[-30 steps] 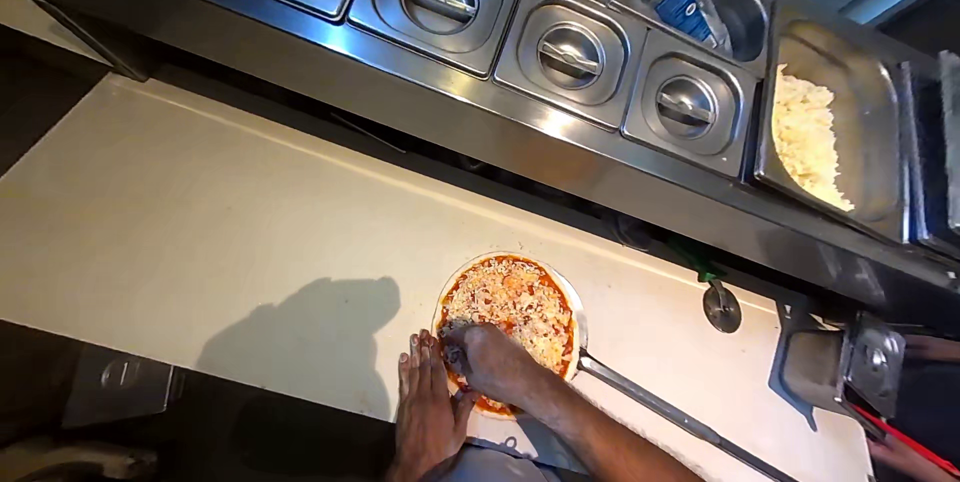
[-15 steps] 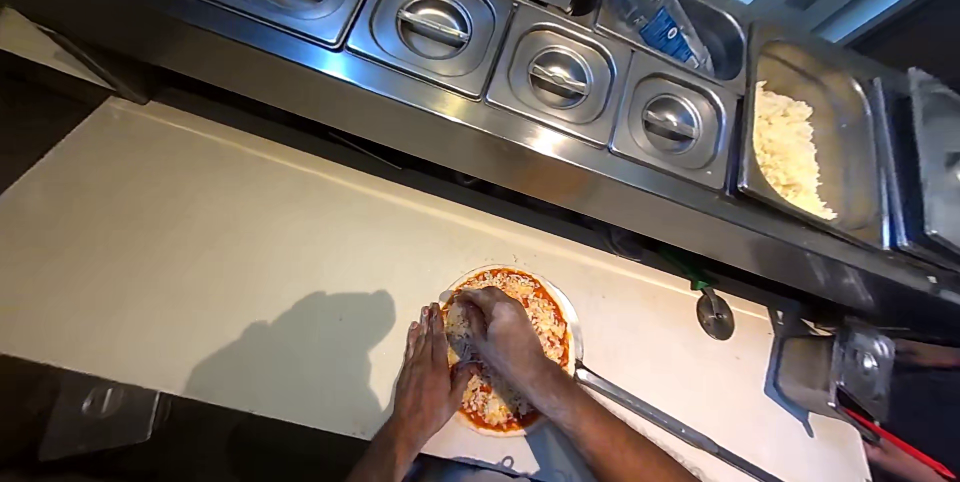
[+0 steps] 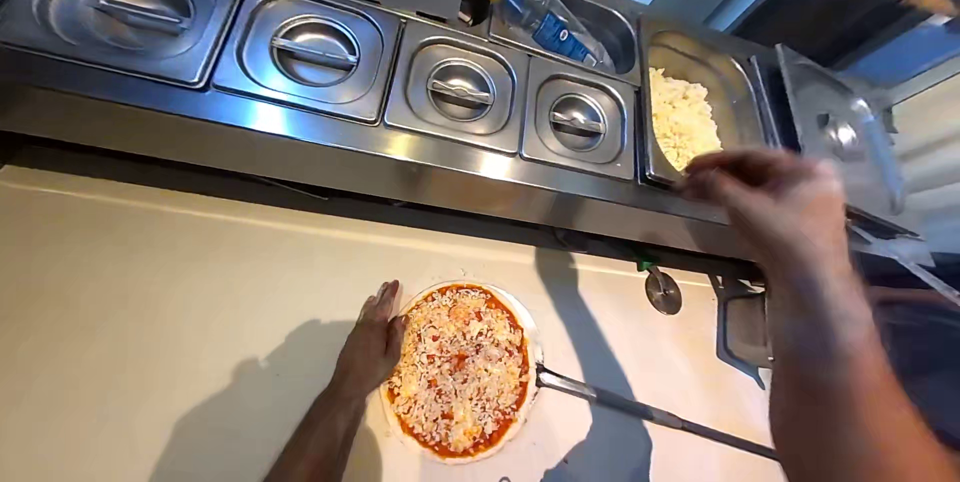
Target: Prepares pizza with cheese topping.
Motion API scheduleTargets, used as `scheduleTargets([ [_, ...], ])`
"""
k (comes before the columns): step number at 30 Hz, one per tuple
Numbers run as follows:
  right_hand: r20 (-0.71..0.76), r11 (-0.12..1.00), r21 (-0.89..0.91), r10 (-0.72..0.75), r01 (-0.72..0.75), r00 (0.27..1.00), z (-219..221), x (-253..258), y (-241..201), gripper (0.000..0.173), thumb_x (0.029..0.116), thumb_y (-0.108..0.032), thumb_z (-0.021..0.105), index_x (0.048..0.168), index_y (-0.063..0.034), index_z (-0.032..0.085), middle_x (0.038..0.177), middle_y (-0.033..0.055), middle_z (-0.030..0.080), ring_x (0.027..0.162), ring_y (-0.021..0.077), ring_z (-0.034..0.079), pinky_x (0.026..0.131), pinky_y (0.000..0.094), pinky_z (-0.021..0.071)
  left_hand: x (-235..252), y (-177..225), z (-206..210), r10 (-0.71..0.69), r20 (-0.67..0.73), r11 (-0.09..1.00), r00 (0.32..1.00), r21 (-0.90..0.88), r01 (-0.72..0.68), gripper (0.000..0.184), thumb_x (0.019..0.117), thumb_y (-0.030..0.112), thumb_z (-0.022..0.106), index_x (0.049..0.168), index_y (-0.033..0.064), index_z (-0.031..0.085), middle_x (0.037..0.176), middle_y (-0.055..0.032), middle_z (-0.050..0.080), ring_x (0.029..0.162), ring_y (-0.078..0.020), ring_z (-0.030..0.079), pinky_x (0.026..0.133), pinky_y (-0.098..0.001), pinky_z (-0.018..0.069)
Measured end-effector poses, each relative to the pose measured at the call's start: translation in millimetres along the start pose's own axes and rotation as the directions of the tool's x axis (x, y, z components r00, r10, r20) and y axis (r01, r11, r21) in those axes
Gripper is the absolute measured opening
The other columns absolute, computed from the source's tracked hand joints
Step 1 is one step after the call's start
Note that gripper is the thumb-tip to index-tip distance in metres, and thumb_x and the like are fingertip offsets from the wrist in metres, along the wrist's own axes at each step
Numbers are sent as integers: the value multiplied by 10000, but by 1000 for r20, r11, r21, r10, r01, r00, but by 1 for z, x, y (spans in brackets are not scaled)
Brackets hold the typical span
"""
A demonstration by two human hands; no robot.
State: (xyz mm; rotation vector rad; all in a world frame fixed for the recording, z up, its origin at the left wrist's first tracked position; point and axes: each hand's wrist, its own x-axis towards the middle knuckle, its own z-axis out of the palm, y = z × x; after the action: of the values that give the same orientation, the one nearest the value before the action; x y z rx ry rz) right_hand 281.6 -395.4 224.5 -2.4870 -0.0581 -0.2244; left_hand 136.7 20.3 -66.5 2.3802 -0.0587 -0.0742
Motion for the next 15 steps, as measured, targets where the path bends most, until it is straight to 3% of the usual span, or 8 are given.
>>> scheduleTargets([
  [2,-76,960,-276,34,-54,997,-22,59,37,270,978,-248,628,1167,-76,719,1091,162,734,980,324,718,887,607,558,23,1,7,30,-23,999,999,26,-29,651,1057,411,453,1599,69,338,1644,-89,371,1521,-256,347,1260,-489,263],
  [4,115,904,-410,181,-119,977,-21,110,73,443,1001,-404,639,1276,-59,679,1200,249,691,1123,466,650,951,741,460,43,15,13,39,68,998,997,42,-42,726,1048,472,439,1628,75,257,1685,-88,281,1563,-243,243,1287,-487,174],
  [6,351,917,-363,300,-166,887,-1,138,93,551,994,-400,666,1420,-65,566,1239,260,669,1107,443,661,939,672,515,65,36,18,63,206,995,976,60,-77,739,1054,512,410,1642,105,224,1707,-58,226,1579,-239,186,1294,-465,149],
  [8,485,937,-330,272,-114,831,18,140,88,434,1010,-199,631,1433,-119,579,1238,228,684,1105,390,668,957,624,500,88,49,28,122,307,986,944,71,-150,680,1066,459,410,1638,124,254,1700,-41,249,1574,-228,203,1289,-448,161],
  [10,525,908,-414,186,59,830,21,142,88,293,1000,-150,626,1282,-142,706,1155,180,725,1070,371,683,939,649,493,106,58,37,168,362,982,917,25,-190,606,1076,417,394,1619,159,322,1667,0,335,1553,-192,266,1281,-440,209],
  [11,532,879,-459,155,130,833,17,145,92,238,1002,-163,627,1209,-148,744,1110,166,735,1045,365,689,921,653,496,108,64,37,184,360,983,915,-50,-178,565,1083,395,398,1598,166,374,1621,13,420,1508,-169,361,1250,-436,288],
  [13,484,829,-534,139,166,864,6,146,101,170,971,-217,677,1090,-161,784,997,155,747,948,370,702,842,671,513,103,70,28,191,187,939,964,-322,-123,451,1077,318,456,1480,137,548,1372,-11,669,1240,-152,647,1063,-440,533],
  [15,350,854,-517,142,64,926,-2,144,99,168,948,-270,719,1056,-163,789,942,155,752,883,382,713,815,708,521,99,62,11,105,13,867,994,-491,-85,438,1064,260,446,1463,111,545,1365,-35,666,1209,-173,657,1024,-442,554],
])
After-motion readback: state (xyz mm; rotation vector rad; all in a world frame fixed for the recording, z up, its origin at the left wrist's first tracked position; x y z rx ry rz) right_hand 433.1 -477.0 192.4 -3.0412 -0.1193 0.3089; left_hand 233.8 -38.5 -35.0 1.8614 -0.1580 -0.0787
